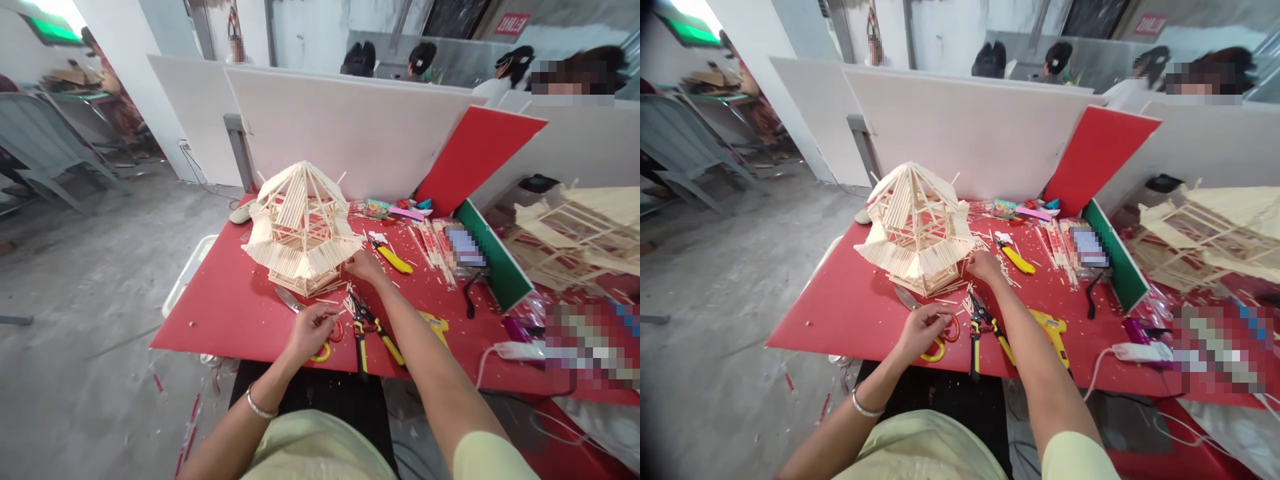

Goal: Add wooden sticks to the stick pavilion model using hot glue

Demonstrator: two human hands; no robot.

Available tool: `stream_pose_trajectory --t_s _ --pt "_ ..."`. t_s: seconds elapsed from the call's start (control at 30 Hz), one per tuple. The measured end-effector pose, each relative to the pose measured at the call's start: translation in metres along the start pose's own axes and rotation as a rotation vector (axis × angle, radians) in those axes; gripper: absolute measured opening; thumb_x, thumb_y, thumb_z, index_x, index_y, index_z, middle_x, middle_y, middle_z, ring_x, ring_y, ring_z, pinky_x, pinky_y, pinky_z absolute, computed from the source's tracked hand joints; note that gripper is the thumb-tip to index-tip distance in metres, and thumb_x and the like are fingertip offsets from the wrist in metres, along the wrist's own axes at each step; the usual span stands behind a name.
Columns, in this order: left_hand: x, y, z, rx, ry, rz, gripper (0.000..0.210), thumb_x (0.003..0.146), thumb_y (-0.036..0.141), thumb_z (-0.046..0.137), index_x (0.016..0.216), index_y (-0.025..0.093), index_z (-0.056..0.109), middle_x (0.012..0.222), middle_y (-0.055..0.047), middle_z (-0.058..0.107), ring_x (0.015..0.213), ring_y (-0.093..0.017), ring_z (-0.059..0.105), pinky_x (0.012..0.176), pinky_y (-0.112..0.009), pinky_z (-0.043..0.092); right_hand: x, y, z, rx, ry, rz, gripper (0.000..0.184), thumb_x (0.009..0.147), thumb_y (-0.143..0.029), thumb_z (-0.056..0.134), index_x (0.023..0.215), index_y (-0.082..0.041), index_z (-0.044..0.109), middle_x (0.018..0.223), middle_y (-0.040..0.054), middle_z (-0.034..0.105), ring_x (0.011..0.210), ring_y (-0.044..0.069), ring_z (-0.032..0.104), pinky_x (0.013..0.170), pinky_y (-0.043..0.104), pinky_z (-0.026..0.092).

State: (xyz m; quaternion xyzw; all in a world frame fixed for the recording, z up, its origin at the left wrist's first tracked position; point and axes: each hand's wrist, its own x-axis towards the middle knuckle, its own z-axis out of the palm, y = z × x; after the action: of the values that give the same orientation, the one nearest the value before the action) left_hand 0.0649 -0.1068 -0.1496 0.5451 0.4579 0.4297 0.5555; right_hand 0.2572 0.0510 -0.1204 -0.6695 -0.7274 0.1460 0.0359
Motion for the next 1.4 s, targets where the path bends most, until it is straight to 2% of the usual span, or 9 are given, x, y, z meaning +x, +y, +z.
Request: stream_pose_trajectory --t_s 0.1,0.27,0.33,0.4,0.53,0.63,0.8,1.03,1.4 --pt "-0.004 0.008 0.002 -0.018 0.0 -0.006 0.026 0.082 0.036 0.066 0.093 0.013 0.073 0.072 -0.007 0.069 0.056 -0.016 0.064 0.053 -0.026 0.052 -0.011 0.008 -0.005 0.174 0.001 0.006 0.038 0.092 -0.04 0.059 0.123 -0.017 0.057 0.124 0.0079 0.059 0.104 0.02 0.061 0.087 0.041 0.054" --pt "-0.014 0.035 0.003 -0.156 -0.008 -0.053 0.032 0.078 0.041 0.071 0.092 0.012 0.073 0.063 -0.005 0.066 0.05 -0.013 0.059 0.048 -0.023 0.048 -0.054 0.021 -0.023 0.505 0.117 0.004 0.037 0.086 -0.047 0.059 0.098 -0.013 0.068 0.087 0.0039 0.07 0.073 0.014 0.062 0.066 0.027 0.049" --pt "-0.016 0.049 0.004 -0.216 -0.022 -0.078 0.034 0.079 0.043 0.071 0.093 0.012 0.073 0.059 -0.004 0.065 0.045 -0.011 0.056 0.042 -0.02 0.042 -0.079 0.02 -0.033 0.638 0.173 -0.018 0.043 0.084 -0.051 0.057 0.101 -0.014 0.068 0.081 0.0028 0.069 0.064 0.011 0.057 0.06 0.024 0.045" --pt "-0.015 0.063 0.005 -0.264 -0.021 -0.053 0.034 0.08 0.043 0.071 0.093 0.013 0.073 0.055 -0.003 0.064 0.042 -0.01 0.055 0.039 -0.018 0.038 -0.103 0.014 -0.044 0.746 0.209 -0.055 0.047 0.082 -0.056 0.058 0.105 -0.016 0.066 0.079 0.0015 0.067 0.06 0.009 0.053 0.057 0.023 0.043" --pt "-0.008 0.086 0.009 -0.367 -0.038 0.035 0.034 0.08 0.044 0.071 0.097 0.014 0.071 0.089 -0.009 0.074 0.045 -0.008 0.058 0.035 -0.017 0.037 -0.14 -0.014 -0.067 0.912 0.224 -0.156 0.042 0.079 -0.055 0.064 0.099 -0.019 0.068 0.072 -0.002 0.062 0.056 0.008 0.047 0.053 0.022 0.04" --pt "-0.005 0.097 0.01 -0.416 -0.07 0.067 0.034 0.08 0.044 0.071 0.097 0.014 0.071 0.088 -0.008 0.073 0.045 -0.007 0.058 0.035 -0.017 0.038 -0.155 -0.039 -0.082 1.052 0.215 -0.252 0.032 0.076 -0.047 0.071 0.089 -0.018 0.07 0.069 -0.0028 0.062 0.055 0.007 0.047 0.054 0.022 0.04" --pt "-0.01 0.108 0.003 -0.447 -0.092 0.084 0.032 0.073 0.04 0.079 0.088 0.013 0.071 0.074 -0.005 0.071 0.044 -0.007 0.055 0.035 -0.016 0.036 -0.164 -0.065 -0.087 1.085 0.266 -0.323 0.024 0.075 -0.04 0.073 0.085 -0.018 0.072 0.078 0.0 0.069 0.069 0.01 0.059 0.067 0.025 0.048" --pt "-0.016 0.113 -0.008 -0.457 -0.007 0.079 0.033 0.069 0.039 0.082 0.083 0.012 0.069 0.068 -0.004 0.07 0.041 -0.006 0.052 0.034 -0.015 0.035 -0.165 -0.076 -0.086 1.047 0.283 -0.366 0.029 0.076 -0.04 0.073 0.096 -0.019 0.073 0.086 0.0016 0.072 0.075 0.012 0.063 0.072 0.027 0.05" --pt "0.001 0.119 -0.032 -0.399 0.115 0.156 0.029 0.062 0.034 0.087 0.072 0.013 0.069 0.051 0.001 0.061 0.04 -0.006 0.053 0.037 -0.015 0.033 -0.138 -0.105 -0.086 1.003 0.285 -0.44 0.027 0.078 -0.038 0.071 0.098 -0.021 0.075 0.092 0.0028 0.075 0.085 0.016 0.067 0.08 0.031 0.053"
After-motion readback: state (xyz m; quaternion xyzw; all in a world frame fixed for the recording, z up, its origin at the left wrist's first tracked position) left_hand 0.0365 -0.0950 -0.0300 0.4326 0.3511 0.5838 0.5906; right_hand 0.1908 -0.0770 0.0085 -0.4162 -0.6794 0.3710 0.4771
